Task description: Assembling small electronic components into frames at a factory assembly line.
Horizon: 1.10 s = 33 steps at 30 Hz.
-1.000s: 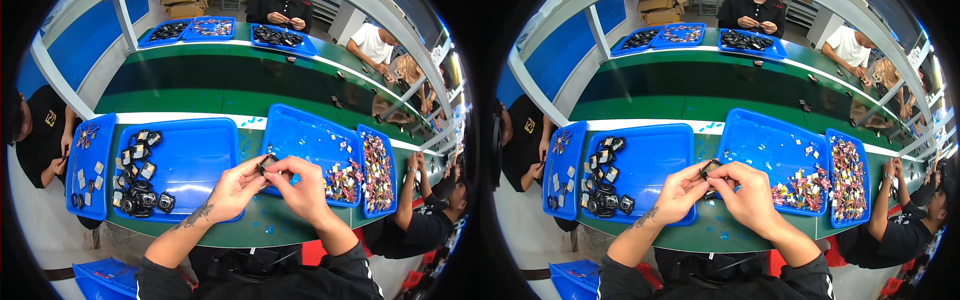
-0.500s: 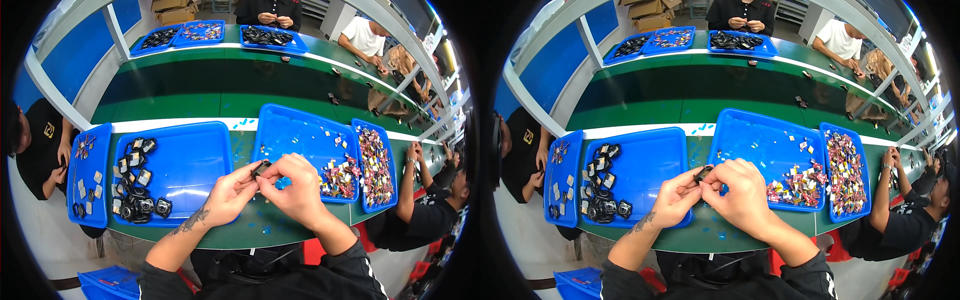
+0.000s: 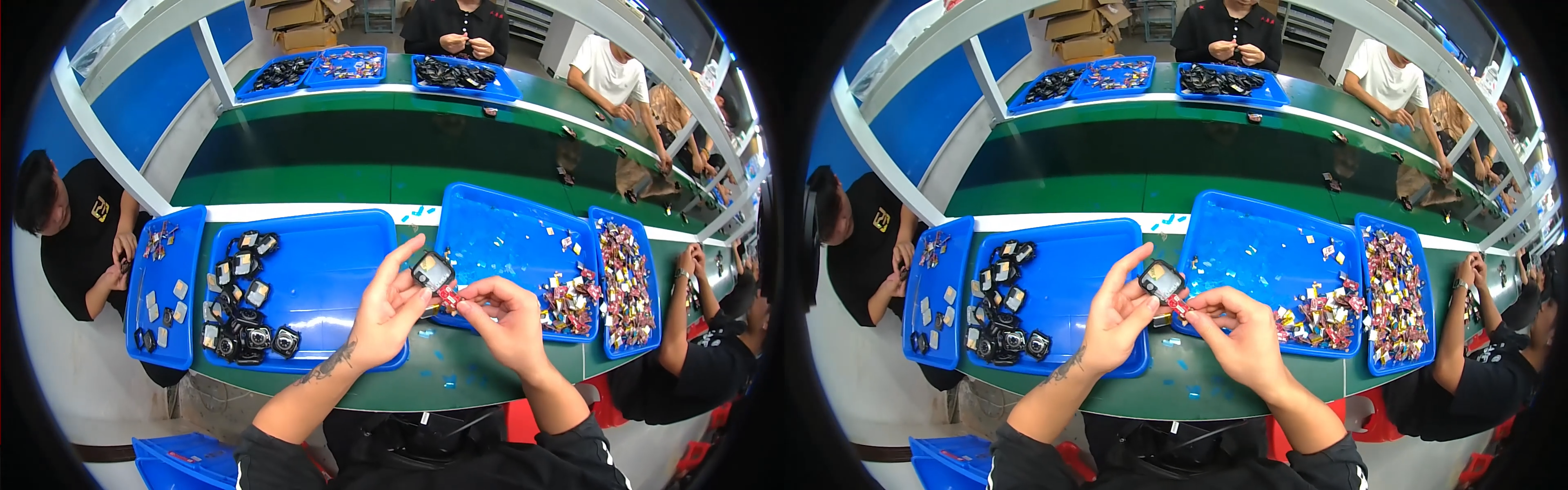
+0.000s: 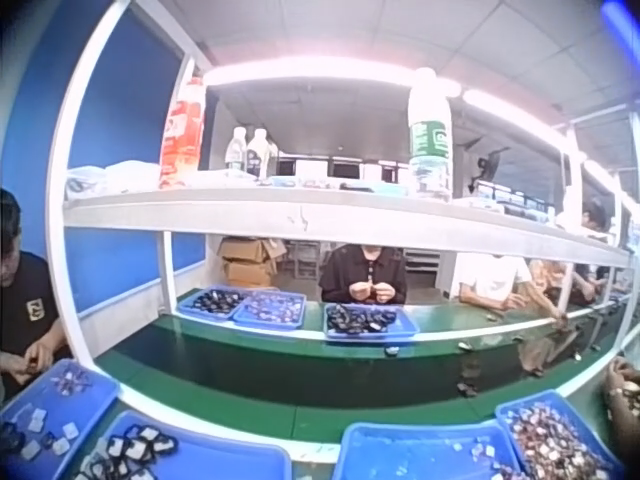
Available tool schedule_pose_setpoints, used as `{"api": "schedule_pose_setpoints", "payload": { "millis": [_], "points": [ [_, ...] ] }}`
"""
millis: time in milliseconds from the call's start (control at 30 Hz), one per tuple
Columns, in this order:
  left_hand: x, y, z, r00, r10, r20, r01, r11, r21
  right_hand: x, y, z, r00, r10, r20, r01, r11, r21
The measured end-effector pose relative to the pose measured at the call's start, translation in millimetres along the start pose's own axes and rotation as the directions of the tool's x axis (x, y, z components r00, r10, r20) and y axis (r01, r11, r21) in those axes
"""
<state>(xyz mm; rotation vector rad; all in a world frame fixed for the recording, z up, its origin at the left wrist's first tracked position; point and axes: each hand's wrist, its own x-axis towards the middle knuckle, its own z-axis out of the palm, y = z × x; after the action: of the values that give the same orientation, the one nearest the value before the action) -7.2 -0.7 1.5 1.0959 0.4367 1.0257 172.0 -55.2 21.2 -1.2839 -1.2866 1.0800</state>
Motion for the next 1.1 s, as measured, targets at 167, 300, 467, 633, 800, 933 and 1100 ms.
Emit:
{"api": "schedule_pose_setpoints", "payload": {
  "millis": [167, 300, 467, 633, 800, 933, 1100],
  "points": [
    [-2, 0, -2, 0.972, 0.219, 0.080, -0.228, 0.818, 0.528, 4, -7, 1, 1.000, -0.018, -0.009, 0.019, 0.999, 0.047],
    [-3, -1, -5, 0.946, 0.267, 0.182, -0.312, 0.612, 0.726, 2, -12, -6, 0.993, 0.052, 0.103, -0.060, 0.995, 0.082],
    [-1, 3, -8, 0.978, 0.125, 0.168, -0.206, 0.723, 0.660, 6, -16, -15, 0.993, 0.047, 0.104, -0.036, 0.994, -0.106],
    [-1, -9, -8, 0.991, -0.129, 0.041, 0.105, 0.923, 0.369, 4, -21, -9, 0.995, 0.041, 0.088, -0.023, 0.980, -0.197],
    [-2, -11, -8, 0.982, -0.188, 0.021, 0.174, 0.941, 0.291, 0, -10, 1, 1.000, -0.026, 0.015, 0.027, 0.998, -0.058],
    [-2, -8, -2, 0.986, -0.165, 0.019, 0.161, 0.979, 0.127, 2, -3, 9, 0.983, -0.172, -0.061, 0.162, 0.976, -0.146],
    [-3, -10, -8, 0.988, -0.148, 0.042, 0.143, 0.985, 0.093, 7, -3, 10, 0.971, -0.237, -0.039, 0.223, 0.950, -0.221]
  ]
}}
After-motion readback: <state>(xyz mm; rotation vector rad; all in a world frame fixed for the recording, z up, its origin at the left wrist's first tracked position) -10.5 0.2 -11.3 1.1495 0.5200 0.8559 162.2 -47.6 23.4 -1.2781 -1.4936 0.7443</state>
